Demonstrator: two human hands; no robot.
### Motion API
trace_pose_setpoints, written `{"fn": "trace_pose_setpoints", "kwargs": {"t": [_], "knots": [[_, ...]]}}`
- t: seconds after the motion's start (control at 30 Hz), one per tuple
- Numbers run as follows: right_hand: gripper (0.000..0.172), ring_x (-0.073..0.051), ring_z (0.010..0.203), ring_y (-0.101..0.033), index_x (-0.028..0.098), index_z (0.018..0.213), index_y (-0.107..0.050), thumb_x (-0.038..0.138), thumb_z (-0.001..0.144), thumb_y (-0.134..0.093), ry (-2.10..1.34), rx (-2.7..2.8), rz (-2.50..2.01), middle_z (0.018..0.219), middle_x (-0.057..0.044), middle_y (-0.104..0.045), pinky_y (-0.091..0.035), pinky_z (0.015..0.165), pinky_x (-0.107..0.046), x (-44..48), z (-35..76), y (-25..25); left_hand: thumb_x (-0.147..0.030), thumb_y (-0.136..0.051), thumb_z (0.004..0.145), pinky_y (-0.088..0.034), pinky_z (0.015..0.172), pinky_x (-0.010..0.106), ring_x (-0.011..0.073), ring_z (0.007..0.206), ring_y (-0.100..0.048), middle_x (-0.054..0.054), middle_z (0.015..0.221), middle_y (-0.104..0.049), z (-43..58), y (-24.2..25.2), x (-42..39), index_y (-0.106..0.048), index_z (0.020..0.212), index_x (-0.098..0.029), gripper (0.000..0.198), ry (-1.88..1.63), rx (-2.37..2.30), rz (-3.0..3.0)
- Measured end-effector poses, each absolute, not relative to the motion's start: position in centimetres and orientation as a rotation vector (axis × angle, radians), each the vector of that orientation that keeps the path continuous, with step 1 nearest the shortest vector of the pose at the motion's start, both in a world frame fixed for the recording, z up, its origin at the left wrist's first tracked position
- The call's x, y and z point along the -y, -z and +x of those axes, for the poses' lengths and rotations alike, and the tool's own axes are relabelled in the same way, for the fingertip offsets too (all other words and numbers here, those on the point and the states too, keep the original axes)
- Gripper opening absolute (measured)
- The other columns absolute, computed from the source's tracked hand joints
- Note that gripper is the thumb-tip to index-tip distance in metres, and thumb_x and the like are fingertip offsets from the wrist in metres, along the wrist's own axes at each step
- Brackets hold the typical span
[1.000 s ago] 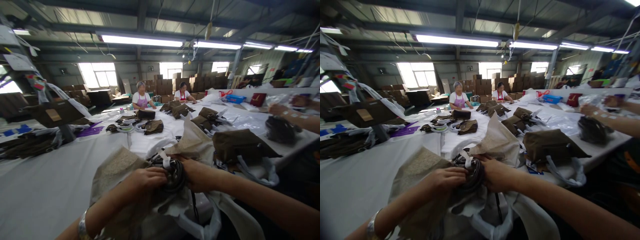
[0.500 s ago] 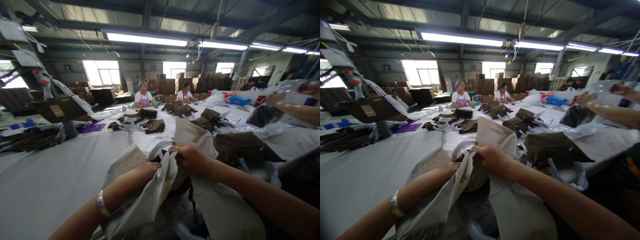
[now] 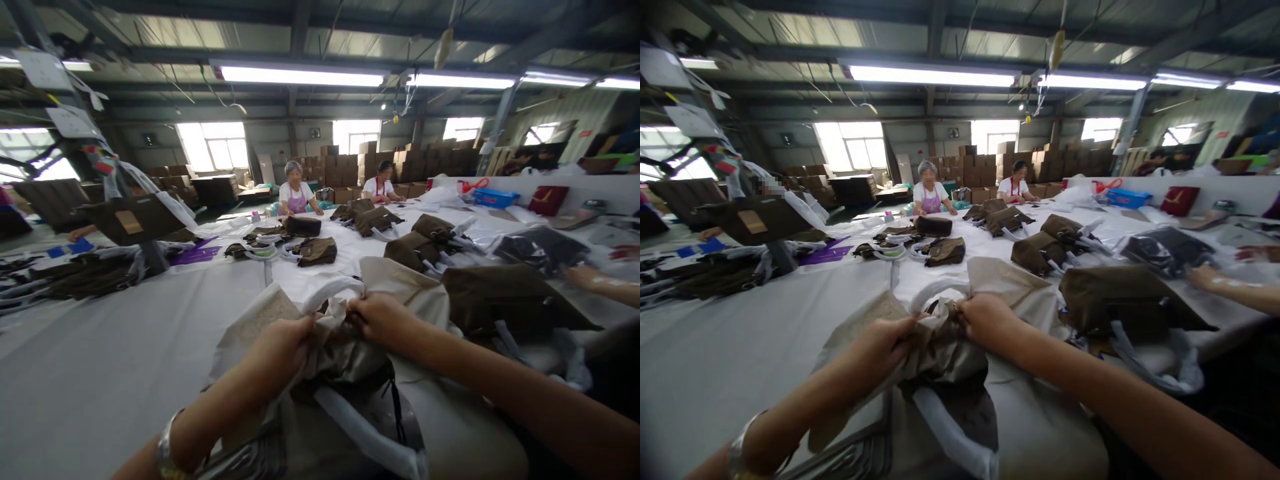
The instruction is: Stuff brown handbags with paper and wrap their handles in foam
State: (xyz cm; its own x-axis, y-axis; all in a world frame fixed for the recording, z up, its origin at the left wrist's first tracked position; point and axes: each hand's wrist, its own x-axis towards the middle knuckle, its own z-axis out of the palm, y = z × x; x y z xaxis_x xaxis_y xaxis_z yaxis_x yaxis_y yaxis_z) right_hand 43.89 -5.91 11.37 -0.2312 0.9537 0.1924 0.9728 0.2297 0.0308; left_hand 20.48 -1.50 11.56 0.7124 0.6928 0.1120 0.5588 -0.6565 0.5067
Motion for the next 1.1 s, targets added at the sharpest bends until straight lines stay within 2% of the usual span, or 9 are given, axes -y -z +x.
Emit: {"fn": "trace_pose_setpoints", "kwargs": {"t": [0.13, 0.23, 0.33, 0.5, 0.6, 0.73, 0.87, 0.97, 1.1], "knots": [[0.039, -0.023, 0.121, -0.062, 0.014, 0.137, -0.055, 0.019, 0.1, -0.045, 0.456, 2.376, -1.023, 0.128, -0.014, -0.067, -0.049, 0.106, -0.039, 8.9, 43.3, -12.4, -0.03, -0.051, 0.087, -0.05, 0.071, 0.031, 0.0245, 0.079, -0.068, 0.008, 0.082, -0.075, 21.4, -10.2, -3.4, -0.073, 0.085, -0.013, 0.027, -0.462, -0.902, 2.237], [0.044, -0.023, 0.143, -0.041, 0.015, 0.142, -0.052, 0.03, 0.101, -0.05, 0.258, 2.627, -0.68, 0.147, -0.012, -0.053, -0.035, 0.12, -0.043, 8.0, 42.6, -11.4, -0.037, -0.053, 0.088, -0.051, 0.071, 0.029, 0.0234, 0.079, -0.068, 0.007, 0.082, -0.076, 21.1, -11.0, -4.8, -0.074, 0.087, -0.012, 0.032, -0.37, -0.835, 2.189], [0.065, -0.031, 0.151, -0.021, 0.014, 0.152, -0.041, 0.048, 0.098, -0.053, -0.011, 2.7, -0.881, 0.159, -0.019, -0.034, -0.028, 0.121, -0.052, 5.4, 42.7, -9.4, -0.047, -0.054, 0.091, -0.05, 0.078, 0.029, 0.0237, 0.09, -0.069, 0.005, 0.095, -0.077, 18.5, -12.7, -3.3, -0.074, 0.101, -0.018, 0.037, -0.596, -0.947, 2.208], [0.069, -0.028, 0.15, -0.026, 0.022, 0.157, -0.03, 0.051, 0.099, -0.051, -0.229, 2.645, -1.055, 0.16, -0.015, -0.032, -0.03, 0.121, -0.047, 3.4, 43.8, -8.0, -0.051, -0.053, 0.094, -0.047, 0.084, 0.028, 0.0185, 0.084, -0.064, -0.001, 0.082, -0.067, 11.6, -9.2, 2.2, -0.068, 0.098, -0.023, 0.031, -1.622, -1.49, 1.764], [0.069, -0.027, 0.148, -0.032, 0.021, 0.157, -0.03, 0.049, 0.098, -0.053, -0.131, 2.633, -0.996, 0.158, -0.015, -0.038, -0.032, 0.12, -0.047, 3.4, 43.9, -8.0, -0.054, -0.057, 0.09, -0.05, 0.085, 0.031, 0.0205, 0.086, -0.062, 0.0, 0.079, -0.063, 9.8, -3.0, 4.2, -0.066, 0.088, -0.021, 0.034, -1.517, -1.531, 1.452], [0.061, -0.026, 0.148, -0.032, 0.028, 0.154, -0.035, 0.038, 0.098, -0.057, 0.282, 2.702, -0.738, 0.159, -0.012, -0.035, -0.023, 0.122, -0.054, 3.4, 43.1, -8.0, -0.055, -0.06, 0.086, -0.056, 0.096, 0.043, 0.0305, 0.122, -0.06, 0.006, 0.124, -0.067, 11.5, 1.3, 4.3, -0.065, 0.12, -0.024, 0.046, -1.255, -1.117, 0.963], [0.068, -0.035, 0.153, -0.012, 0.031, 0.153, -0.038, 0.043, 0.092, -0.066, 0.286, 2.691, -0.692, 0.167, -0.012, -0.013, -0.026, 0.119, -0.059, 3.3, 42.2, -8.1, -0.056, -0.049, 0.095, -0.04, 0.116, 0.044, 0.0264, 0.14, -0.046, 0.004, 0.145, -0.057, 15.7, -2.2, 4.7, -0.046, 0.146, -0.03, 0.057, -1.351, -0.764, 0.893], [0.083, -0.04, 0.144, -0.035, 0.022, 0.155, -0.035, 0.051, 0.085, -0.071, 0.07, 2.606, -0.855, 0.164, -0.023, -0.016, -0.045, 0.107, -0.054, 3.1, 42.0, -7.7, -0.068, -0.035, 0.096, -0.041, 0.115, 0.043, 0.0264, 0.139, -0.047, 0.006, 0.15, -0.052, 18.4, -5.7, 5.7, -0.034, 0.153, -0.031, 0.068, -1.223, -0.505, 1.083], [0.062, -0.03, 0.115, -0.065, 0.017, 0.145, -0.048, 0.033, 0.089, -0.066, -0.084, 2.273, -0.929, 0.14, -0.021, -0.055, -0.057, 0.092, -0.041, 3.3, 42.6, -6.6, -0.066, -0.028, 0.098, -0.057, 0.083, 0.039, 0.0242, 0.098, -0.07, 0.008, 0.114, -0.072, 19.1, -6.0, 5.1, -0.041, 0.145, -0.029, 0.061, -1.265, -0.442, 1.111]]}}
